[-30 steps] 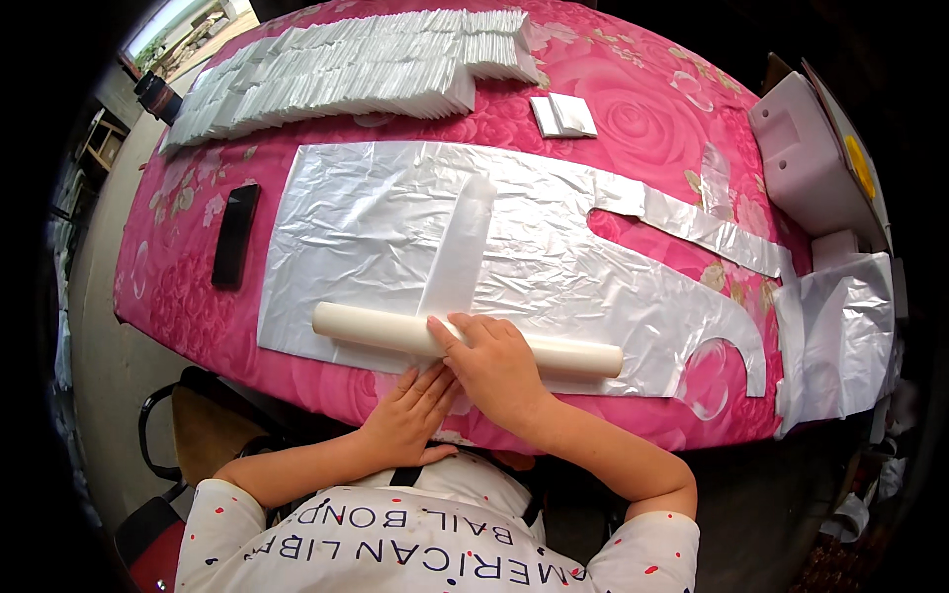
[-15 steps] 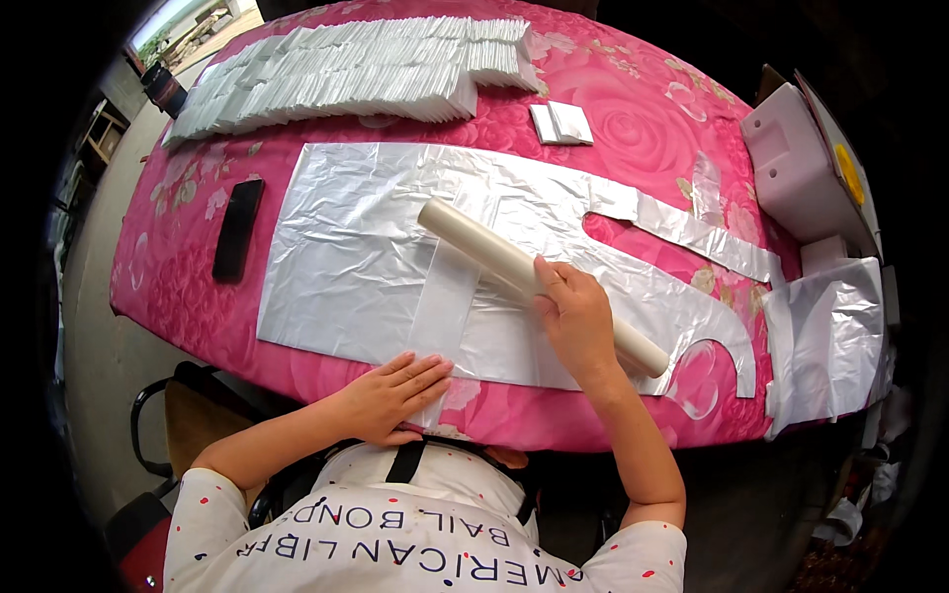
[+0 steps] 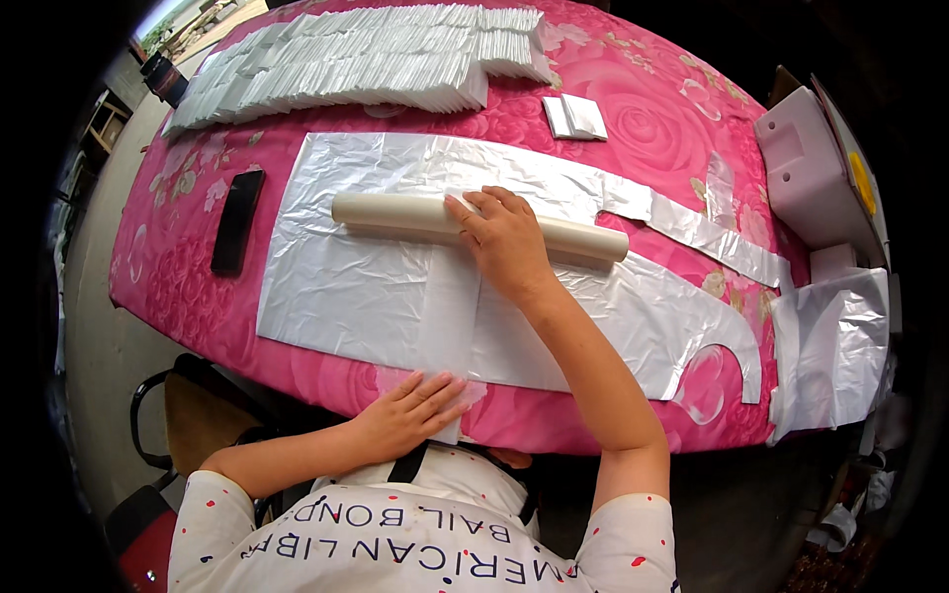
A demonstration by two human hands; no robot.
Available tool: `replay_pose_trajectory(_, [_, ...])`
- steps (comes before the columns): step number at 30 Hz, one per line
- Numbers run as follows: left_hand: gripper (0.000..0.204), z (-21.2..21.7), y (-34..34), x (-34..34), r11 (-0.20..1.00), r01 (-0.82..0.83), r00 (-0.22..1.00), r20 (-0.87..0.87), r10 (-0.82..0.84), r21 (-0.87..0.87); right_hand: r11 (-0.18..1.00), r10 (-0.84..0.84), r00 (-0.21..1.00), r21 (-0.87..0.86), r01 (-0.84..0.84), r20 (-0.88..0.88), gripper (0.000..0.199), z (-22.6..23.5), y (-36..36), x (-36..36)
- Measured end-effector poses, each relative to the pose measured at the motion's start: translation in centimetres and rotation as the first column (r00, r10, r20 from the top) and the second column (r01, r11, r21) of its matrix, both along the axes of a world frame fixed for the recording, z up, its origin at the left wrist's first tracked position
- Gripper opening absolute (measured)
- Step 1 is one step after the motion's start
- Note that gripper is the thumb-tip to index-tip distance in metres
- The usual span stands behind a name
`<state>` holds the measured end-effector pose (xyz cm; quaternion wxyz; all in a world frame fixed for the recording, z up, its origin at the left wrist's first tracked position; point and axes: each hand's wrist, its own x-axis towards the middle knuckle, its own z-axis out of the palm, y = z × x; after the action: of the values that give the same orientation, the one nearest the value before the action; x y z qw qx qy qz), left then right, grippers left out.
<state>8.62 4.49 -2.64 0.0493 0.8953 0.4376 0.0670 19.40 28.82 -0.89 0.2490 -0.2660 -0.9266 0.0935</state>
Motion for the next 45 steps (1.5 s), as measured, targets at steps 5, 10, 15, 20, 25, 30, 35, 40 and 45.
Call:
replay_pose_trajectory(5, [0.049, 0.4, 0.2, -1.8, 0.995, 0.079, 0.991, 0.114, -0.073, -0.054, 0.997, -0.037, 0.998, 0.059, 0.04, -0.057, 0.046, 1.5, 0.6, -0.1])
replay_pose_trajectory(10, [0.054, 0.7, 0.7, -2.9, 0.972, 0.172, 0.956, 0.267, -0.125, -0.159, 0.857, 0.402, 0.915, -0.371, -0.359, 0.045, 0.053, 1.3, -5.2, 4.0])
replay_pose_trajectory(15, [0.049, 0.2, 1.3, -3.9, 0.97, 0.234, 0.875, 0.449, -0.182, -0.062, 0.833, 0.457, 0.885, -0.391, -0.391, 0.087, 0.052, 2.0, -9.9, 6.0])
replay_pose_trajectory(20, [0.054, 2.0, 2.8, -3.9, 0.996, 0.074, 0.886, 0.461, -0.044, -0.047, 0.933, 0.288, 0.955, -0.247, -0.263, 0.069, 0.048, 0.5, -11.2, 6.3])
replay_pose_trajectory(25, [0.071, 1.9, 4.3, -3.5, 0.993, -0.092, 0.924, 0.366, 0.113, -0.074, 0.968, 0.205, 0.978, -0.149, -0.2, 0.023, 0.04, 0.0, -11.2, 6.3])
replay_pose_trajectory(30, [0.068, 2.0, 5.3, -3.4, 0.976, -0.173, 0.836, 0.504, 0.217, -0.133, 0.948, 0.143, 0.989, -0.281, -0.149, -0.04, 0.031, 0.8, -10.1, 6.4])
replay_pose_trajectory(35, [0.053, 2.0, 6.1, -3.9, 0.79, -0.204, 0.577, 0.581, 0.574, -0.578, 0.653, -0.145, 0.989, -0.749, 0.114, 0.024, 0.015, 1.6, -8.3, 4.7])
replay_pose_trajectory(40, [0.064, 1.6, 6.7, -2.1, 0.881, -0.386, 0.566, 0.683, 0.461, -0.275, 0.347, -0.216, 0.959, -0.903, 0.253, 0.186, 0.024, 2.4, -6.5, 3.8])
replay_pose_trajectory(45, [0.075, 0.4, 6.5, 0.3, 0.908, -0.395, 0.852, 0.315, 0.419, -0.14, 0.294, -0.196, 0.948, -0.907, 0.3, 0.25, 0.023, 2.8, -5.9, 3.3])
